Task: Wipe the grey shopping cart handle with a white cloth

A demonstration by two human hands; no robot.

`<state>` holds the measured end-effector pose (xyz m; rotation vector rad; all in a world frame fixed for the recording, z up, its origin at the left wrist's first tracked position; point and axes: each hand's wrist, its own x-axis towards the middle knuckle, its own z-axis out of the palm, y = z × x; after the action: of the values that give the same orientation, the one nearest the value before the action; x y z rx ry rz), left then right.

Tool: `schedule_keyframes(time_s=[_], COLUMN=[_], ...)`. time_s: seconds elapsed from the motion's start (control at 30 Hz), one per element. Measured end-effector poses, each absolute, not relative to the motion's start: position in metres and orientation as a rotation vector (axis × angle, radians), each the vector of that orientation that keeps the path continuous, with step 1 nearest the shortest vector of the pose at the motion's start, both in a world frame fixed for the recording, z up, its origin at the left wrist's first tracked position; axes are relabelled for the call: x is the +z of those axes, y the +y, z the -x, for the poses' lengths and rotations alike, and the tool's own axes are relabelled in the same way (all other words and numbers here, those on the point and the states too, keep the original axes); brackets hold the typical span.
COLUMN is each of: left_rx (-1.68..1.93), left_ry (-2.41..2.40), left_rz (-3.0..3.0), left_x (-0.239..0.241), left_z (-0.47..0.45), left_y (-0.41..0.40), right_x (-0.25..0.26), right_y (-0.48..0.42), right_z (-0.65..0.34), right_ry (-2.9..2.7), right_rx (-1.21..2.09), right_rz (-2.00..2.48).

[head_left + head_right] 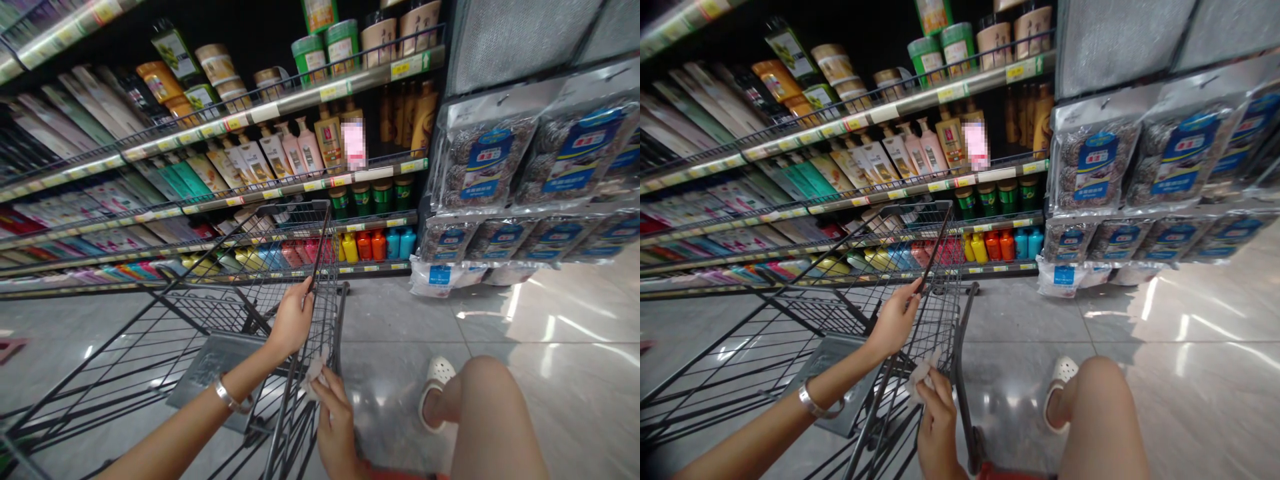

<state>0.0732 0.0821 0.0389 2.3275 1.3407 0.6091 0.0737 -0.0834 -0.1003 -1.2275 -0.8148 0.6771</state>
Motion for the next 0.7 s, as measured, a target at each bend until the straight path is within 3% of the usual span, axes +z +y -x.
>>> schedule_keyframes(time_s=[0.27, 0.7], left_rx=[0.624, 0.628], left_ry=[1.332, 1.359], left_rz=[-2.310, -2.394], left_x=[0.038, 0.040], left_z=[-0.072, -0.074], left_y=[0.085, 0.106], right_x=[-0.146, -0.131], right_y=[-0.055, 0.029], right_z=[-0.081, -0.120], right_ry=[-0.743, -0.672], right_rx=[0.693, 0.726], right_rz=[1.250, 1.284])
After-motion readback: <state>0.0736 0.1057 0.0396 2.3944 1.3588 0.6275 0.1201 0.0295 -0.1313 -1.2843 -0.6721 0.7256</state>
